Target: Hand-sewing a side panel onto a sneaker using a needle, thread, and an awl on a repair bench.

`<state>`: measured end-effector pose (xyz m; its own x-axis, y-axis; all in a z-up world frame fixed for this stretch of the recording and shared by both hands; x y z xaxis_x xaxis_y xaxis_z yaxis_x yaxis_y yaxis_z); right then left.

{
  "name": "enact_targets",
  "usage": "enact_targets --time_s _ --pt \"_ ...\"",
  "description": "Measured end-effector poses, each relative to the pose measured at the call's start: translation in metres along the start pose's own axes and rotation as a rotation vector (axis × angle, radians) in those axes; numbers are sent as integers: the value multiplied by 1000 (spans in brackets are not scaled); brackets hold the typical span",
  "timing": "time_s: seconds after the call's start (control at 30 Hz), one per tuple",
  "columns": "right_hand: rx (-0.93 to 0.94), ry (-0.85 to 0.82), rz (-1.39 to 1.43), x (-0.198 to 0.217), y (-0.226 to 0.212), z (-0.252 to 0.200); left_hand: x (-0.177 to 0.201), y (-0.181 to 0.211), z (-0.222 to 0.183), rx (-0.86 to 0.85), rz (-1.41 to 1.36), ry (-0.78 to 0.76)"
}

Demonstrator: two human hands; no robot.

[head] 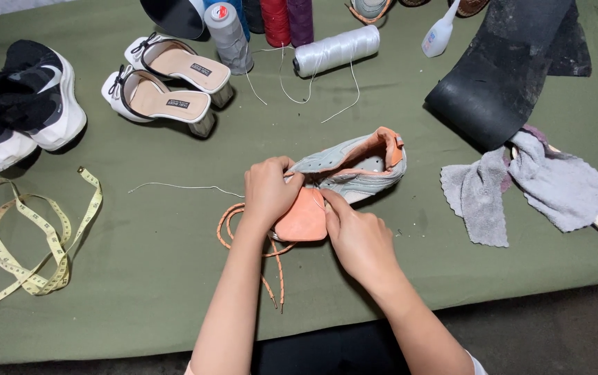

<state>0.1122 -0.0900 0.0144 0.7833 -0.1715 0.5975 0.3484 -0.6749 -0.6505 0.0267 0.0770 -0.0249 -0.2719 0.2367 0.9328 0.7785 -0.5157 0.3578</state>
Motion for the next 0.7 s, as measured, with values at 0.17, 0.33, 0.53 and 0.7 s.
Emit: enact_targets --time_s 0.17,0.33,0.53,0.7 --pt "21 13 -60 1 -8 -6 3 3 -2 -30 1 33" --pt "38 35 -42 -6 -10 -5 -7 -4 -1 -81 28 76" --pt "52 60 82 -15 -1 -1 -8 -6 -3 -121 32 89" --pt "75 70 188 -18 10 10 -15 -11 3 -167 40 102"
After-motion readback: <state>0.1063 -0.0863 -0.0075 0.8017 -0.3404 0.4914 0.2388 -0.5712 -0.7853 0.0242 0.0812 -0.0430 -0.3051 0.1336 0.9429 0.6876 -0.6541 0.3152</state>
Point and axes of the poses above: each hand's wrist, its own z-axis towards the middle knuckle, its own x-axis out of the back of the hand, y = z × x, the point moved 4 cm from there along z, towards the middle knuckle, and after that the axes turned 15 degrees about z, right-handed, at the moved point
